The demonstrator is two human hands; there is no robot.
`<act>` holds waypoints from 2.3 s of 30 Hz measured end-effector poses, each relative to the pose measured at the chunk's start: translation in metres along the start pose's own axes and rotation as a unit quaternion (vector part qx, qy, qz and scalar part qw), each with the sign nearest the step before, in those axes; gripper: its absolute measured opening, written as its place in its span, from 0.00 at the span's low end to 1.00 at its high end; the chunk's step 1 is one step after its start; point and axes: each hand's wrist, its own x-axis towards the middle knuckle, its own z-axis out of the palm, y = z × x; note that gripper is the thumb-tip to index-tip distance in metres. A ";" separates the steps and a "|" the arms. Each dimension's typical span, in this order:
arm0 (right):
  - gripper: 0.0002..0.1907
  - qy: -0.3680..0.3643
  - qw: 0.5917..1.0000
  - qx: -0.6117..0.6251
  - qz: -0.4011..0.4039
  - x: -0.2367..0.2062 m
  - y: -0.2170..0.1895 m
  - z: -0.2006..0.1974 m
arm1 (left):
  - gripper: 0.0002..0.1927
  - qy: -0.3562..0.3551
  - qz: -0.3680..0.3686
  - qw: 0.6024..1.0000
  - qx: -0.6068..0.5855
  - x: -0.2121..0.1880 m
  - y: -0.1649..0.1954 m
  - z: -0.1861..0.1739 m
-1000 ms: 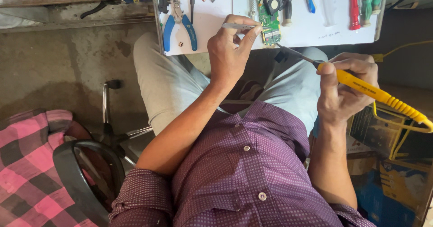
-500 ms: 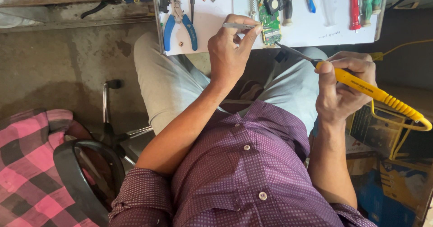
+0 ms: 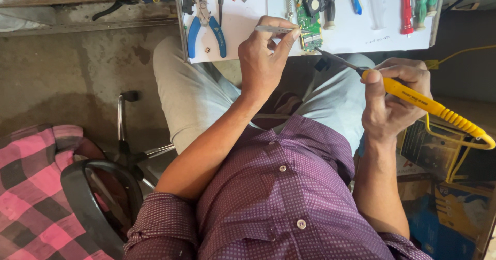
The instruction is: The person sits at a repair bench soldering a green circuit board fitted with a small fan, holding a soldering iron in one hand and tweezers in the other to work on the board's components. They then set the iron aside, wipe the board with a tissue, and brush over it before reaching back toward the work area.
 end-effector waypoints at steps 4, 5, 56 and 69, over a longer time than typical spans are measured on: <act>0.15 0.002 1.000 0.001 0.003 0.000 0.000 0.000 | 0.08 0.004 0.013 1.000 0.002 0.001 0.001 0.000; 0.15 0.000 1.000 0.002 0.000 0.000 0.000 -0.001 | 0.07 0.002 0.011 1.000 0.005 0.000 0.001 0.000; 0.15 -0.007 1.000 0.002 0.003 0.003 -0.006 0.000 | 0.08 0.002 0.011 1.000 -0.006 0.001 0.002 -0.001; 0.15 -0.010 1.000 0.010 0.003 0.004 -0.006 0.000 | 0.08 0.005 0.017 1.000 -0.003 0.001 0.000 0.000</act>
